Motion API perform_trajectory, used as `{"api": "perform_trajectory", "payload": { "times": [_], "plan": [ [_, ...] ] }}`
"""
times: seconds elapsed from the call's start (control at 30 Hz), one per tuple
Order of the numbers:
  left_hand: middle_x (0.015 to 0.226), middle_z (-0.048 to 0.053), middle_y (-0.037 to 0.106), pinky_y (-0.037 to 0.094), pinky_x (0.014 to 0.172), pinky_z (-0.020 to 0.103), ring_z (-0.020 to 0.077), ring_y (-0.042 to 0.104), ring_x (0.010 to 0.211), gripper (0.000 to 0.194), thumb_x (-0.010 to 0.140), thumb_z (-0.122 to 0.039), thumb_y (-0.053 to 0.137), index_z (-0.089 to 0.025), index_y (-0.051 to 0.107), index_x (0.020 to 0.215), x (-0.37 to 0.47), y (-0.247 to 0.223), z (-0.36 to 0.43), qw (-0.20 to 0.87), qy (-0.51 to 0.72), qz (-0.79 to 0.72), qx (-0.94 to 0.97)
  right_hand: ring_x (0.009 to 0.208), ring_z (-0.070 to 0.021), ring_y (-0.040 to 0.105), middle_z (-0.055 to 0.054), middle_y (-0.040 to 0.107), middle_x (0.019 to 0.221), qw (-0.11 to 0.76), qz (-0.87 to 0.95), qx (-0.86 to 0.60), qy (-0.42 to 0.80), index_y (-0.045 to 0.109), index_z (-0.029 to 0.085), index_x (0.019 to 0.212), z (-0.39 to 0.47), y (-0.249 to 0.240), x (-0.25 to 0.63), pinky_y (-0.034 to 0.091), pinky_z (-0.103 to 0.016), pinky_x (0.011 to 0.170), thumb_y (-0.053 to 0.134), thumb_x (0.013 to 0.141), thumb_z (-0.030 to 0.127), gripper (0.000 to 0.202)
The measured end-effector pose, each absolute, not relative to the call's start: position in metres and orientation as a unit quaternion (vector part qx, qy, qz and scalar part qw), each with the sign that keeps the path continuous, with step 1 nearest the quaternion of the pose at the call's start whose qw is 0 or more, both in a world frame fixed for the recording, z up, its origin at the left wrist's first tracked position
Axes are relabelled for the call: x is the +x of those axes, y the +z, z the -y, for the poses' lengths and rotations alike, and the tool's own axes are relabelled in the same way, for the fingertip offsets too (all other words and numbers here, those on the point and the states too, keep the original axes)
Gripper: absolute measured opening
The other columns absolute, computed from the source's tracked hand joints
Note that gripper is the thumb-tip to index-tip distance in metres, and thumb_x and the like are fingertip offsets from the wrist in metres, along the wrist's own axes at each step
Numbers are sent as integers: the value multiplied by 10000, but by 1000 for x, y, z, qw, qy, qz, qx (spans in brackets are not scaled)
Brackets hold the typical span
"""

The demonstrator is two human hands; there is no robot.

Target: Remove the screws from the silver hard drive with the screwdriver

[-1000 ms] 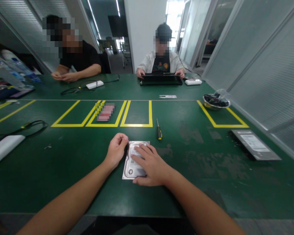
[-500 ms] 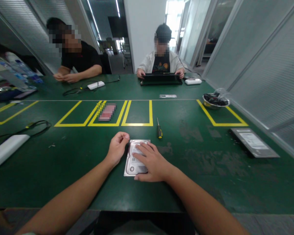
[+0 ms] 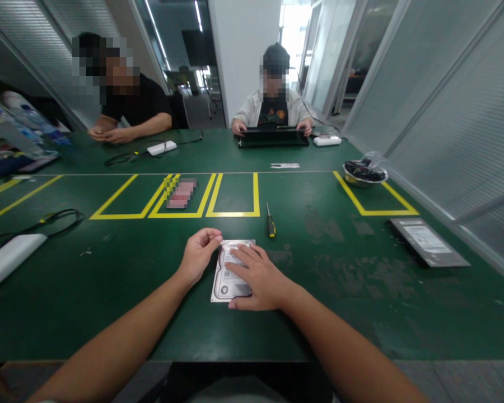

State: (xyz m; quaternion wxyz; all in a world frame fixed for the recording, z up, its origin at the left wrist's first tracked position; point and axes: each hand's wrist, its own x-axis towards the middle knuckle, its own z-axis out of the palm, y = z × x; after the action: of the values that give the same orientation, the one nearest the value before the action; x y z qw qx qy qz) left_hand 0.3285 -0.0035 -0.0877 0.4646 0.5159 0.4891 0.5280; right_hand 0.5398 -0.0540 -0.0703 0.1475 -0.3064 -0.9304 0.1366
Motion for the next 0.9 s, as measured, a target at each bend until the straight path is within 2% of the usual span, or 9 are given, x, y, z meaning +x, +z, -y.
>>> {"api": "perform_trajectory", "payload": {
  "times": [0.1,0.3,0.57,0.9],
  "plan": [
    [767,5,649,459,656,236,125,588,685,229,748,-301,706,-156,649,916,327,-88,2,463,531,-491,512,1461,-352,234,-199,351,1548,149,931,-306,134,449,174,1451,54,-71,540,134,-568,1166,589,780,713,873],
    [756,0,635,440,656,238,128,568,683,161,824,-303,633,-164,660,903,321,-93,-3,413,517,-514,546,1469,-344,221,-195,338,1556,139,930,-310,136,444,172,1455,54,-70,540,120,-558,1175,590,782,709,873],
    [834,25,668,462,708,261,159,610,756,168,865,-314,593,-173,666,921,314,-90,-5,353,498,-514,603,1470,-350,209,-194,323,1564,136,931,-309,140,437,170,1458,55,-68,540,124,-572,1174,574,797,705,862],
    [804,27,671,486,696,259,155,630,738,151,847,-292,623,-173,654,935,309,-91,-5,326,515,-504,612,1478,-342,194,-191,309,1571,121,931,-311,145,426,169,1467,54,-66,540,95,-550,1185,541,804,724,872]
  ]
}}
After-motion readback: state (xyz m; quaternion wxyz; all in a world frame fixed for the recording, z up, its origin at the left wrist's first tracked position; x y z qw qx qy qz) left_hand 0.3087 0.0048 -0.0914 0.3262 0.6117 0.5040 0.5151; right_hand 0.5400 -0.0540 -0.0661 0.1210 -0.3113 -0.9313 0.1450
